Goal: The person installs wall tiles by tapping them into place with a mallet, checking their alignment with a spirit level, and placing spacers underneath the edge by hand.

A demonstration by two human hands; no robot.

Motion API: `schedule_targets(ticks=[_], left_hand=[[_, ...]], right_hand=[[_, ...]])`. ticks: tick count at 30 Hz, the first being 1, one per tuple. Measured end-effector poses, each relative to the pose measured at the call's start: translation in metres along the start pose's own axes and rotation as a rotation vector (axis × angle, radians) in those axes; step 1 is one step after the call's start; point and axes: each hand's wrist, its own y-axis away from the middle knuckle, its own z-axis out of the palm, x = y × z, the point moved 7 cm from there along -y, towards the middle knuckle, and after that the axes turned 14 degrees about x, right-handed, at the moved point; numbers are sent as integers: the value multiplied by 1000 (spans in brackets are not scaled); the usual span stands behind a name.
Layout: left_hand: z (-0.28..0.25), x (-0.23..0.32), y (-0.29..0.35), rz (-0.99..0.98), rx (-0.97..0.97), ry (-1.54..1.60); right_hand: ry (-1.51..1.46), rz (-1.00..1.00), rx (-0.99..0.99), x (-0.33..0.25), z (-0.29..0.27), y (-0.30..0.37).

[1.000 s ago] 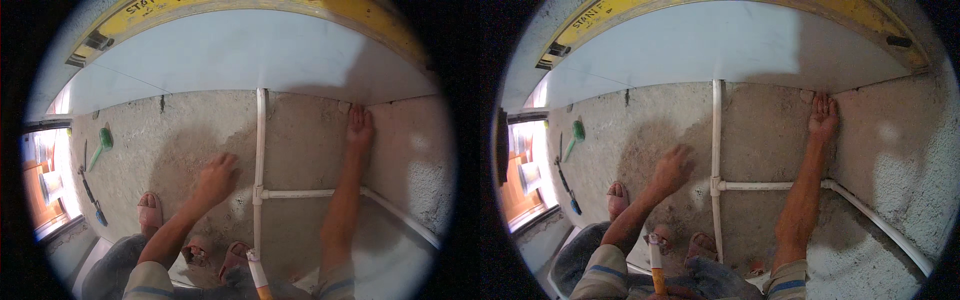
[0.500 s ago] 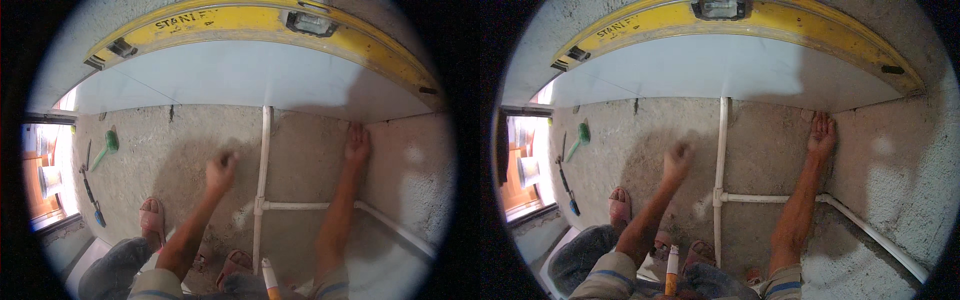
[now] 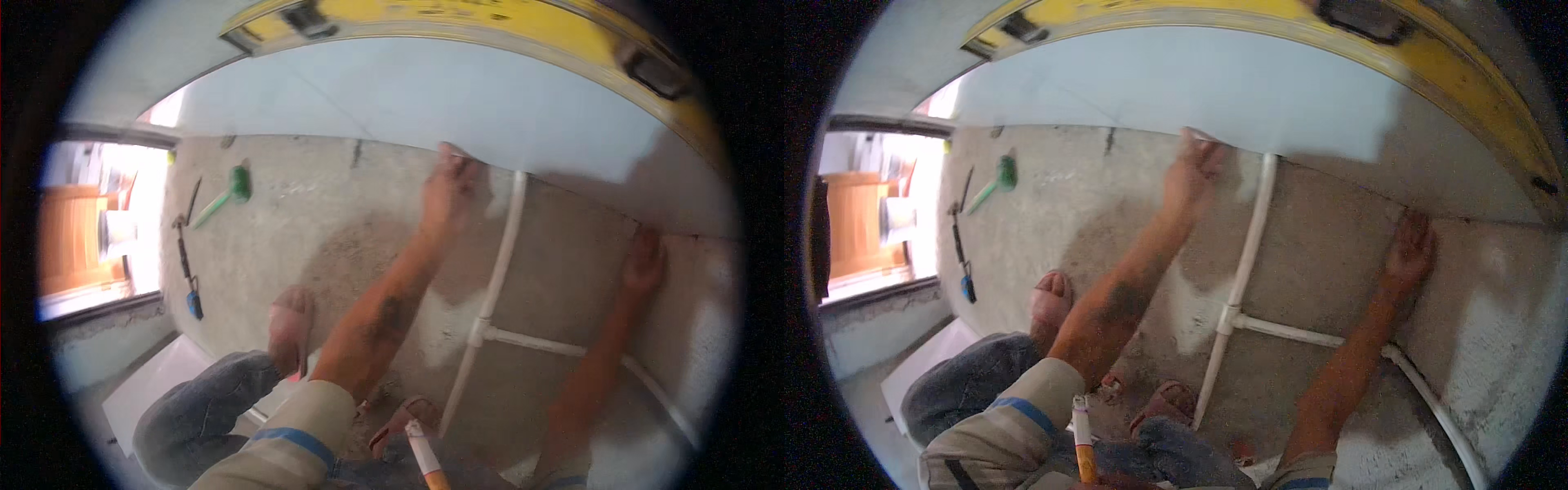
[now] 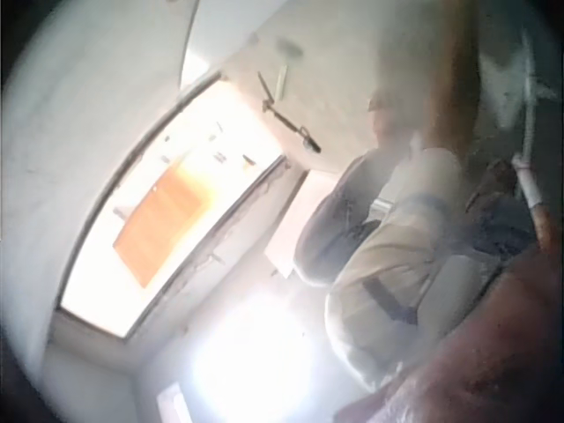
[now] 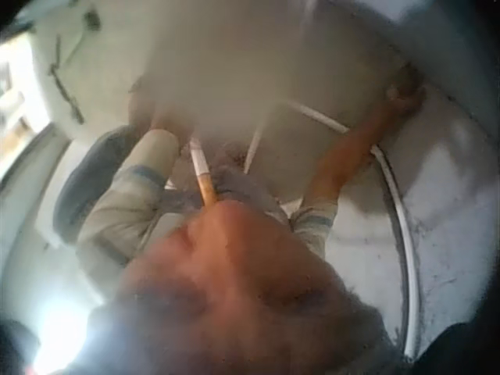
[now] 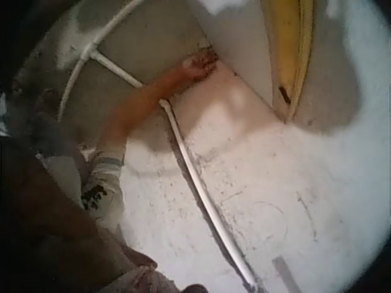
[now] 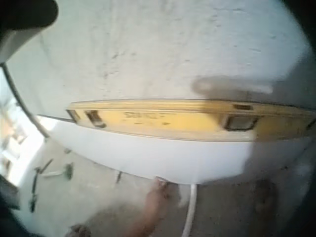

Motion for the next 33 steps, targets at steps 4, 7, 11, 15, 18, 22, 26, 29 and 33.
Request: schedule_targets(ticks=[4,7,11,15,18,22,26,29,33], left_hand=[[4,-1,0,-29,55,25],[8,5,6,-37,28,3],[13,11,10,-26,-58,-17],[6,5,14,-112,43,-111],[2,8,34,-89,-47,-453],[-5,8,84,-119,-120,-619],[20,-4,113,41,-174,-895],[69,-33,113,429,-458,-1315],[105,-94,112,669,-622,-1347]], right_hand=[[-13,28,-4,5,18,16],[15,15,35,-1,22,23],[108,15,38,-7,12,8],[-55,506,-828,11,36,14],[-119,559,-868,8,25,9],[75,62,-138,-3,-1,-7],[34,7,84,-6,23,26],[56,-15,82,-4,37,42],[96,-53,193,-3,28,37]])
